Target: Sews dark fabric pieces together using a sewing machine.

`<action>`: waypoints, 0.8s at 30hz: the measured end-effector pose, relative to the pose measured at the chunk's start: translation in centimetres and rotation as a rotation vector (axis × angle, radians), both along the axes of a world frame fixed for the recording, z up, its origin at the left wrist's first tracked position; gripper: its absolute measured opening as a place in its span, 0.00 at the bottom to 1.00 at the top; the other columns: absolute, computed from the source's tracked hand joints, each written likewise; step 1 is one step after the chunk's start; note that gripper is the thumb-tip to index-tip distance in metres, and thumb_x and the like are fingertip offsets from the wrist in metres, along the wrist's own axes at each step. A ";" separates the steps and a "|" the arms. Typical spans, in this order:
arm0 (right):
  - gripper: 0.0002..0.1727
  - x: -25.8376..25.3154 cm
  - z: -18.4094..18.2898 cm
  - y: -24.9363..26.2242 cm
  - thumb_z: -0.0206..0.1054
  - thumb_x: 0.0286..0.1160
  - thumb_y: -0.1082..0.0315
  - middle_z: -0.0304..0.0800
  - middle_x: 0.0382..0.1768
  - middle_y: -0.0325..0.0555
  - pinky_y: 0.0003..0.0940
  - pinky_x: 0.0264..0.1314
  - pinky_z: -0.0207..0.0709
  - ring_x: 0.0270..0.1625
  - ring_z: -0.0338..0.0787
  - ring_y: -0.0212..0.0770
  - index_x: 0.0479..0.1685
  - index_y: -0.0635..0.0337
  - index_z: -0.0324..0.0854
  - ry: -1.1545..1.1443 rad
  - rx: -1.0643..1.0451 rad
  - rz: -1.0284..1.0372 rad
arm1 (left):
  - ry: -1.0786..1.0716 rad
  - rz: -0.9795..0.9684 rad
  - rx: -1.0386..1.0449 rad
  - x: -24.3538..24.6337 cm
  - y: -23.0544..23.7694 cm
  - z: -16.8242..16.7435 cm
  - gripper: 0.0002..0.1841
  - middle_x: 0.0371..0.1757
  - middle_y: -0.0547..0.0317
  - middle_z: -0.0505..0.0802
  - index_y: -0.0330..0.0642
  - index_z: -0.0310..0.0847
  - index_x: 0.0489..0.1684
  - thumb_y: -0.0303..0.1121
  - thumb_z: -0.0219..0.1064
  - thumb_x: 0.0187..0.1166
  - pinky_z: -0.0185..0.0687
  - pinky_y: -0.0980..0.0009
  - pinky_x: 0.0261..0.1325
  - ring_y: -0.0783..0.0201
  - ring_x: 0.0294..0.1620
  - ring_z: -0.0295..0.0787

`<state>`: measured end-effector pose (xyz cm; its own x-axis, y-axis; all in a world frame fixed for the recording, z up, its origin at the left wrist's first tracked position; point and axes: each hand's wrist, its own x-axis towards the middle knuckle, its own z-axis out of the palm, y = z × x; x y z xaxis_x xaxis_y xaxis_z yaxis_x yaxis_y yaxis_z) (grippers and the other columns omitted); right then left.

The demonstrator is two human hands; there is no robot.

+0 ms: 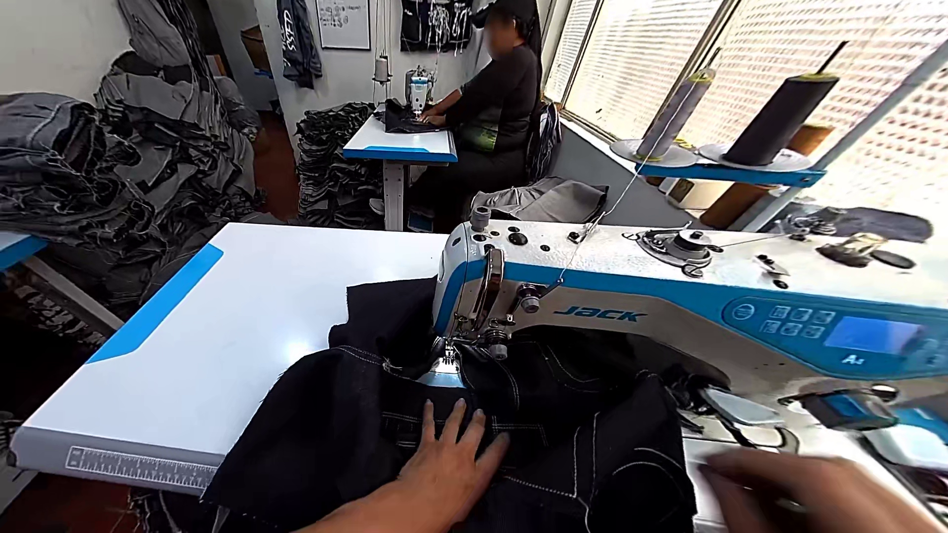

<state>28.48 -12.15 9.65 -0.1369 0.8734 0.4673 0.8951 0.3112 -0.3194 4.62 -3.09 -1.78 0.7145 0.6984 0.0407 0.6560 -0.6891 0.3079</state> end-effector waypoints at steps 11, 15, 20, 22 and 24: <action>0.18 -10.1 -13.4 15.6 0.58 0.89 0.60 0.80 0.63 0.66 0.59 0.52 0.84 0.56 0.90 0.64 0.58 0.71 0.77 -0.013 -0.343 -0.174 | -0.296 0.455 -0.322 -5.0 2.0 1.1 0.26 0.86 0.41 0.73 0.33 0.71 0.81 0.39 0.59 0.89 0.62 0.61 0.89 0.52 0.88 0.67; 0.17 -10.0 -13.3 15.9 0.59 0.89 0.61 0.79 0.66 0.65 0.59 0.54 0.84 0.57 0.90 0.62 0.60 0.68 0.76 0.032 -0.351 -0.175 | -0.003 0.488 -0.332 -2.7 4.5 3.3 0.26 0.87 0.43 0.71 0.36 0.65 0.86 0.39 0.53 0.93 0.58 0.52 0.90 0.46 0.89 0.63; 0.16 -10.0 -13.2 15.8 0.59 0.90 0.62 0.79 0.68 0.64 0.58 0.55 0.84 0.58 0.90 0.61 0.63 0.67 0.75 0.022 -0.348 -0.172 | 0.363 0.396 -0.314 -1.1 8.0 6.2 0.32 0.69 0.35 0.85 0.29 0.76 0.70 0.53 0.65 0.84 0.63 0.41 0.80 0.40 0.75 0.77; 0.16 -9.9 -13.2 15.8 0.58 0.90 0.62 0.79 0.67 0.63 0.58 0.53 0.84 0.57 0.91 0.61 0.62 0.66 0.76 0.020 -0.350 -0.171 | 0.409 0.302 -0.413 -1.8 9.4 6.7 0.26 0.61 0.34 0.89 0.28 0.82 0.61 0.47 0.68 0.84 0.73 0.38 0.72 0.39 0.68 0.84; 0.16 -9.8 -13.2 15.9 0.58 0.90 0.62 0.79 0.67 0.62 0.58 0.52 0.84 0.56 0.91 0.61 0.62 0.66 0.76 0.020 -0.357 -0.174 | 0.368 0.237 -0.466 -2.6 10.0 6.6 0.23 0.64 0.35 0.88 0.29 0.81 0.64 0.42 0.68 0.84 0.72 0.40 0.74 0.39 0.70 0.82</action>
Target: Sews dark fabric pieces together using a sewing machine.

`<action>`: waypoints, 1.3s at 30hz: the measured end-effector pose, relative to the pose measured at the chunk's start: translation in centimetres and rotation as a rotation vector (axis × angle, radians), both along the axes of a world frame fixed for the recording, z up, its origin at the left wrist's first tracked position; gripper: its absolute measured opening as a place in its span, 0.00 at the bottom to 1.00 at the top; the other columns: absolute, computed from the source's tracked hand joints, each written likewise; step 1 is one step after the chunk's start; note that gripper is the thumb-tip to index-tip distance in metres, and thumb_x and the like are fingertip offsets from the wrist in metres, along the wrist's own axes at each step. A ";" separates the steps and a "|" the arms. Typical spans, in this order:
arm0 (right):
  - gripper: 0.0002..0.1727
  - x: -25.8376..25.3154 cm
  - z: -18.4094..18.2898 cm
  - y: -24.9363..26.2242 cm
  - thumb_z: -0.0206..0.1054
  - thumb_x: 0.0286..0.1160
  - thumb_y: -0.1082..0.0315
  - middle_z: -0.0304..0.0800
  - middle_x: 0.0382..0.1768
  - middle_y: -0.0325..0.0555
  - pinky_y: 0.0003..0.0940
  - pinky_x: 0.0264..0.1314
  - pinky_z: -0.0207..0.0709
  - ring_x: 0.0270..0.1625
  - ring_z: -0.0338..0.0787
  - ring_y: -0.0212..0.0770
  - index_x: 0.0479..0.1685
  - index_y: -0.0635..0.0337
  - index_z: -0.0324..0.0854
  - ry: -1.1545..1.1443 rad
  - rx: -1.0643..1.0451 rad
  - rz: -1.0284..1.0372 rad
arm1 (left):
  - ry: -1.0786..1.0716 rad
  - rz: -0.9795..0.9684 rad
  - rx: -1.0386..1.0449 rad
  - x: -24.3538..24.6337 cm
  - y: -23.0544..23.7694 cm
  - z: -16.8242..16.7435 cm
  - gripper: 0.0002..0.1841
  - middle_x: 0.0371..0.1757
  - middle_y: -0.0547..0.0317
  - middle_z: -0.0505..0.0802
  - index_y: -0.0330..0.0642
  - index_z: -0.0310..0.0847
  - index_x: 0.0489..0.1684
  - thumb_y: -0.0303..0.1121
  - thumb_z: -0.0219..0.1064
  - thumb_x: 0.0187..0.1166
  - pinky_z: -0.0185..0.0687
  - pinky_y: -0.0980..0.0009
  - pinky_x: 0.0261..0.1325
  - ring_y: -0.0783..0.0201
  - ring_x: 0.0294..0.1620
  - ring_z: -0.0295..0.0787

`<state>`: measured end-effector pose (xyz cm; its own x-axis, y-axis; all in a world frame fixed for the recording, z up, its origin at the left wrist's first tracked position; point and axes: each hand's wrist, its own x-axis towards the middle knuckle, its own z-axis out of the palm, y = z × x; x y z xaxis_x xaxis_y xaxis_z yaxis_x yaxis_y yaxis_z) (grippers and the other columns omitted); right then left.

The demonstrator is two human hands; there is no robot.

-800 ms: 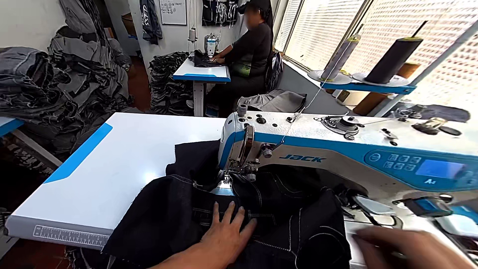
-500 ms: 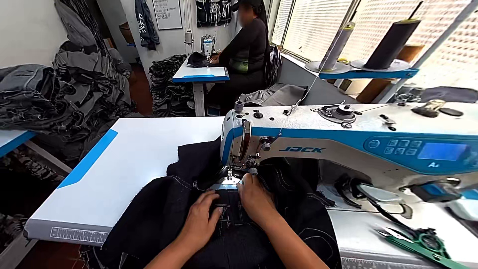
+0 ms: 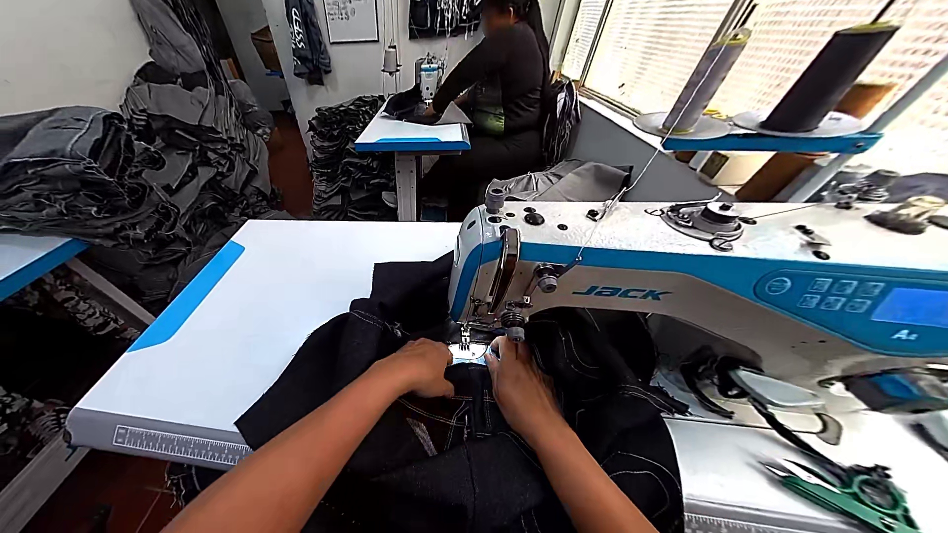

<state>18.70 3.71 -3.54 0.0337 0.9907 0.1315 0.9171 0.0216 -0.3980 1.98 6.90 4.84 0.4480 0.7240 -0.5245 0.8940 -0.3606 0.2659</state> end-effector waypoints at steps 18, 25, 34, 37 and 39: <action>0.07 2.0 -1.7 -0.3 0.68 0.77 0.72 0.92 0.46 0.55 0.50 0.44 0.90 0.44 0.95 0.52 0.45 0.64 0.89 0.178 0.439 0.282 | -0.129 0.260 -0.044 1.3 0.1 -2.0 0.26 0.56 0.39 0.91 0.36 0.87 0.58 0.52 0.73 0.78 0.77 0.38 0.66 0.42 0.63 0.86; 0.15 3.2 -2.4 0.2 0.68 0.77 0.55 0.97 0.50 0.39 0.34 0.60 0.89 0.57 0.95 0.36 0.41 0.54 0.96 0.193 0.471 0.598 | -0.277 0.253 0.183 -0.4 0.7 -3.3 0.36 0.43 0.49 0.93 0.43 0.80 0.68 0.54 0.83 0.65 0.81 0.45 0.61 0.49 0.48 0.90; 0.12 3.0 -1.9 2.3 0.75 0.73 0.64 0.96 0.53 0.54 0.50 0.62 0.87 0.59 0.95 0.52 0.45 0.64 0.93 0.221 0.423 0.461 | -0.335 0.123 0.157 -1.1 5.6 -2.6 0.43 0.44 0.40 0.90 0.32 0.69 0.75 0.48 0.85 0.64 0.77 0.42 0.64 0.44 0.50 0.87; 0.15 3.0 -1.6 2.5 0.77 0.72 0.63 0.95 0.54 0.58 0.54 0.59 0.86 0.56 0.95 0.56 0.46 0.68 0.91 0.214 0.377 0.395 | -0.360 0.093 0.169 -1.2 6.9 -3.1 0.46 0.52 0.36 0.90 0.31 0.69 0.77 0.48 0.86 0.62 0.75 0.39 0.68 0.40 0.57 0.87; 0.14 2.8 -1.6 2.5 0.78 0.71 0.63 0.95 0.54 0.58 0.54 0.58 0.87 0.55 0.96 0.55 0.44 0.67 0.91 0.219 0.375 0.372 | -0.369 0.083 0.165 -1.3 7.4 -3.3 0.46 0.52 0.36 0.91 0.31 0.70 0.77 0.48 0.87 0.60 0.75 0.39 0.68 0.41 0.57 0.87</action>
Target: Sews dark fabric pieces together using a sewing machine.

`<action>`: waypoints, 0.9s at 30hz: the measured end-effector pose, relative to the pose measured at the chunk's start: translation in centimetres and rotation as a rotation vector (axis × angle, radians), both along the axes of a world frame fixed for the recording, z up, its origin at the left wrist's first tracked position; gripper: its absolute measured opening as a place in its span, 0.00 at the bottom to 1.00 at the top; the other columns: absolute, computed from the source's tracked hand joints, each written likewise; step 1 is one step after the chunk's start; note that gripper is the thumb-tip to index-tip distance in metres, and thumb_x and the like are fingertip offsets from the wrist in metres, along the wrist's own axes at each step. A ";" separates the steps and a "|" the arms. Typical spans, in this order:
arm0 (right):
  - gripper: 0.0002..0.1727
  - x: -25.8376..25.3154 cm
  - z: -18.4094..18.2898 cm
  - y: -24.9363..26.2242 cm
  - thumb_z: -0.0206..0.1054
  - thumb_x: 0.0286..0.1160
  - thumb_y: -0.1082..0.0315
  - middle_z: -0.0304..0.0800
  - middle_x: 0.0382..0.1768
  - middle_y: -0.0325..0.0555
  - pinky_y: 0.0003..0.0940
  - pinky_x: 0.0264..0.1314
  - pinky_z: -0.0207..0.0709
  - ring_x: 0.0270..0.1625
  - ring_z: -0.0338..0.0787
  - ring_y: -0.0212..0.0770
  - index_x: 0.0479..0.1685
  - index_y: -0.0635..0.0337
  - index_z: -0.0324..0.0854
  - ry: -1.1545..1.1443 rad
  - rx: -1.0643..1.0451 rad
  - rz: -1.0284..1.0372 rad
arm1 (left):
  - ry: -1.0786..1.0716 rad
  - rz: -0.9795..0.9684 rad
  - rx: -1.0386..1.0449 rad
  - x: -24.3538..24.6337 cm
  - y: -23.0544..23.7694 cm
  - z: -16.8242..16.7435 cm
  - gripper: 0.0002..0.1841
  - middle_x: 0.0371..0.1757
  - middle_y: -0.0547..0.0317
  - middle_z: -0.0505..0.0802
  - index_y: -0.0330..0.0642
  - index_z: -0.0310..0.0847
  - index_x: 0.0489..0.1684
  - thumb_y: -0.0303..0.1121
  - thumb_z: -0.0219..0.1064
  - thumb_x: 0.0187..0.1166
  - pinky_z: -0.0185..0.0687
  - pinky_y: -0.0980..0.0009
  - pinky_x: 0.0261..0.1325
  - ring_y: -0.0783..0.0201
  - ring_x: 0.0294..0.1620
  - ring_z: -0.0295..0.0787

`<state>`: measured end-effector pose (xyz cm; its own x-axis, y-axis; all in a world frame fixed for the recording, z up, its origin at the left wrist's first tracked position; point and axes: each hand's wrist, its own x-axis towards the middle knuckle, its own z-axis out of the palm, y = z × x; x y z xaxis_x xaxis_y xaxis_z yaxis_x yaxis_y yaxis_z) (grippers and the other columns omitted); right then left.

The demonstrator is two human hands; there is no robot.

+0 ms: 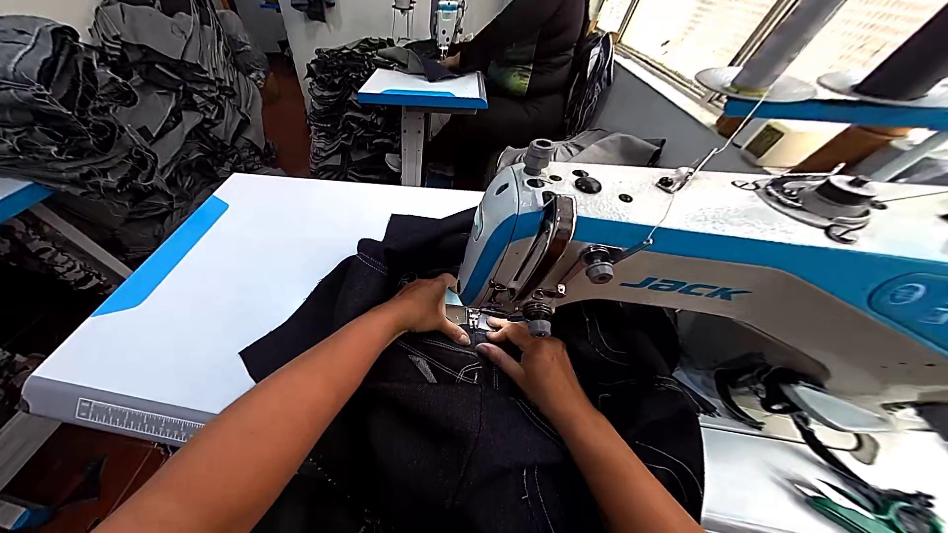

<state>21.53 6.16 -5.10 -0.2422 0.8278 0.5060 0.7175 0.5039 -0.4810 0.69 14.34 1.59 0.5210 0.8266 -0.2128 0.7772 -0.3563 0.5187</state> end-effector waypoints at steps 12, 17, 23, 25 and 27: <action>0.13 -0.2 -0.1 0.2 0.77 0.71 0.64 0.96 0.49 0.57 0.54 0.58 0.85 0.54 0.95 0.55 0.42 0.67 0.91 -0.028 0.017 -0.036 | -0.037 -0.025 -0.024 -0.2 0.7 0.3 0.41 0.42 0.42 0.92 0.34 0.73 0.71 0.45 0.88 0.60 0.78 0.43 0.63 0.45 0.49 0.88; 0.12 -0.4 0.2 0.0 0.77 0.73 0.64 0.95 0.49 0.58 0.55 0.58 0.85 0.53 0.95 0.56 0.42 0.67 0.91 -0.039 0.017 -0.041 | -0.037 -0.037 -0.014 -0.3 0.6 0.2 0.41 0.42 0.43 0.91 0.34 0.73 0.70 0.47 0.87 0.61 0.78 0.43 0.62 0.46 0.48 0.88; 0.08 -0.9 0.8 -2.4 0.72 0.72 0.67 0.95 0.53 0.53 0.49 0.57 0.88 0.57 0.95 0.51 0.36 0.64 0.92 -0.071 0.041 0.018 | 0.136 -0.030 0.388 1.2 -7.4 1.6 0.15 0.61 0.33 0.88 0.26 0.85 0.57 0.27 0.72 0.77 0.77 0.45 0.71 0.37 0.69 0.83; 0.09 -0.8 0.6 -3.8 0.67 0.68 0.67 0.97 0.48 0.45 0.40 0.60 0.88 0.61 0.95 0.44 0.30 0.60 0.91 -0.071 0.040 0.037 | 0.004 -0.102 0.525 1.3 -11.2 -1.0 0.13 0.61 0.38 0.89 0.32 0.87 0.54 0.30 0.70 0.78 0.80 0.46 0.72 0.40 0.70 0.84; 0.10 -0.2 0.3 -4.1 0.66 0.69 0.66 0.97 0.51 0.45 0.38 0.66 0.86 0.66 0.93 0.43 0.29 0.60 0.91 -0.052 0.022 0.077 | -0.024 -0.156 0.430 0.6 -13.9 -3.7 0.25 0.82 0.47 0.79 0.39 0.77 0.78 0.43 0.62 0.87 0.62 0.36 0.84 0.43 0.88 0.67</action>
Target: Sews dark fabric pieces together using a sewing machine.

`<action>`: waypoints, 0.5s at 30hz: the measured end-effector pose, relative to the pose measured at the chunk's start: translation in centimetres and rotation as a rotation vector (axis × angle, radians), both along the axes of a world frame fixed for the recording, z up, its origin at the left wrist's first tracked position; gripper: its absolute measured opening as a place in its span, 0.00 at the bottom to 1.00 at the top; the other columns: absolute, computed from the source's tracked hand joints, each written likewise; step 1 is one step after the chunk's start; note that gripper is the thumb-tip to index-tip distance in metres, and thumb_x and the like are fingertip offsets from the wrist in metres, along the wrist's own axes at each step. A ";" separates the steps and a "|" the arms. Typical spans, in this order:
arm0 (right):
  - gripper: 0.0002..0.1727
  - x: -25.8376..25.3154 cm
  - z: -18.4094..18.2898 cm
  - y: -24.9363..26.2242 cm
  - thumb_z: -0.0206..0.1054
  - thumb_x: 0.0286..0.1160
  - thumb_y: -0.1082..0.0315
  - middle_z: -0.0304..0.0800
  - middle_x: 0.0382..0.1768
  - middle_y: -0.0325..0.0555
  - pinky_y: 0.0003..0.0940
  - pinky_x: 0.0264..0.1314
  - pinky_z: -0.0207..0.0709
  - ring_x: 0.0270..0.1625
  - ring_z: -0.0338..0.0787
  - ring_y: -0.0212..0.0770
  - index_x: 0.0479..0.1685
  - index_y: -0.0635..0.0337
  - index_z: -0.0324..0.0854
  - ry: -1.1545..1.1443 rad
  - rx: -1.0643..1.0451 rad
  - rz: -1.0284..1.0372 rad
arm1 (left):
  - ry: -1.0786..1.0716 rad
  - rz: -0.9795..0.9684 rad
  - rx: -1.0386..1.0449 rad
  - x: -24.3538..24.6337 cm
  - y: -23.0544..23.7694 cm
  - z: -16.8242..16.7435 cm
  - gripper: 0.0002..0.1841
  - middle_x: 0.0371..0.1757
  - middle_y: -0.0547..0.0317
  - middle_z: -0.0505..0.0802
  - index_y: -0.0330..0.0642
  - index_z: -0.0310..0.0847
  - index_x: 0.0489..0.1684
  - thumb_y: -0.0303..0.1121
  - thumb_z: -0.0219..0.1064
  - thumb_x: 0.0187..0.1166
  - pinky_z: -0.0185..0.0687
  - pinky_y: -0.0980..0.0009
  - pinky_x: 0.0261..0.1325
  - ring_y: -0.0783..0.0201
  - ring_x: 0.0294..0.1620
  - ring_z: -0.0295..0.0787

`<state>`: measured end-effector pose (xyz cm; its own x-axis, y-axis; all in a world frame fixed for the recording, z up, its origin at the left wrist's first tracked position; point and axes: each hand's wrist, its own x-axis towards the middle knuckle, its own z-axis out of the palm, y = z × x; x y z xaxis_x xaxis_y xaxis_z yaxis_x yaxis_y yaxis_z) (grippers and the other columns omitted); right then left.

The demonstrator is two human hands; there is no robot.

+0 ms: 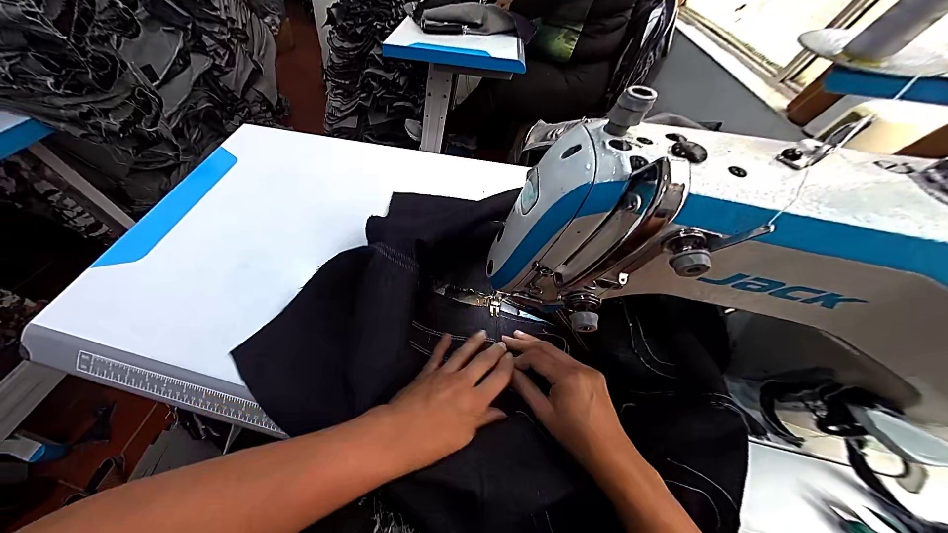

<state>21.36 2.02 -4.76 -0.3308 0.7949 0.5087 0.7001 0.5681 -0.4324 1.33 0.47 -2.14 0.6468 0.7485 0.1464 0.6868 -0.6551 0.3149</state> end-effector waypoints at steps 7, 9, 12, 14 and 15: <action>0.09 0.3 -0.2 0.4 0.69 0.68 0.65 0.98 0.52 0.45 0.38 0.68 0.85 0.65 0.93 0.43 0.31 0.59 0.92 0.022 0.032 0.015 | -0.071 0.071 0.134 -2.1 0.0 -1.5 0.14 0.65 0.43 0.89 0.40 0.87 0.57 0.39 0.63 0.86 0.67 0.30 0.78 0.39 0.80 0.77; 0.09 0.2 -0.4 0.4 0.68 0.69 0.67 0.97 0.53 0.47 0.42 0.67 0.86 0.65 0.93 0.45 0.35 0.61 0.92 0.003 0.034 0.018 | -0.062 0.104 0.132 -2.1 0.3 -0.8 0.15 0.56 0.38 0.90 0.32 0.87 0.46 0.38 0.64 0.85 0.75 0.40 0.76 0.39 0.72 0.84; 0.12 0.2 -0.3 0.3 0.69 0.72 0.69 0.95 0.53 0.51 0.50 0.61 0.87 0.58 0.94 0.51 0.50 0.64 0.89 -0.008 0.002 0.029 | 0.104 0.231 -0.036 -0.5 0.6 1.8 0.29 0.54 0.38 0.89 0.26 0.89 0.39 0.52 0.61 0.87 0.80 0.46 0.69 0.40 0.64 0.85; 0.16 0.2 -0.2 0.4 0.70 0.72 0.69 0.94 0.52 0.52 0.51 0.59 0.87 0.56 0.94 0.53 0.58 0.63 0.87 -0.002 -0.002 0.022 | 0.180 0.329 -0.135 1.1 1.2 3.4 0.31 0.56 0.35 0.88 0.27 0.84 0.57 0.54 0.62 0.86 0.75 0.39 0.71 0.35 0.67 0.81; 0.17 0.3 -0.3 0.4 0.69 0.72 0.69 0.95 0.53 0.52 0.51 0.60 0.87 0.56 0.94 0.53 0.59 0.63 0.88 -0.001 0.006 0.023 | 0.190 0.355 -0.123 1.5 1.3 3.5 0.29 0.56 0.36 0.88 0.31 0.81 0.63 0.53 0.62 0.86 0.74 0.37 0.70 0.34 0.66 0.81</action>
<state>21.64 2.47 -5.02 -0.3496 0.7839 0.5131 0.6872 0.5868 -0.4283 2.87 1.80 1.41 0.3523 0.9343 -0.0552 0.9166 -0.3324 0.2223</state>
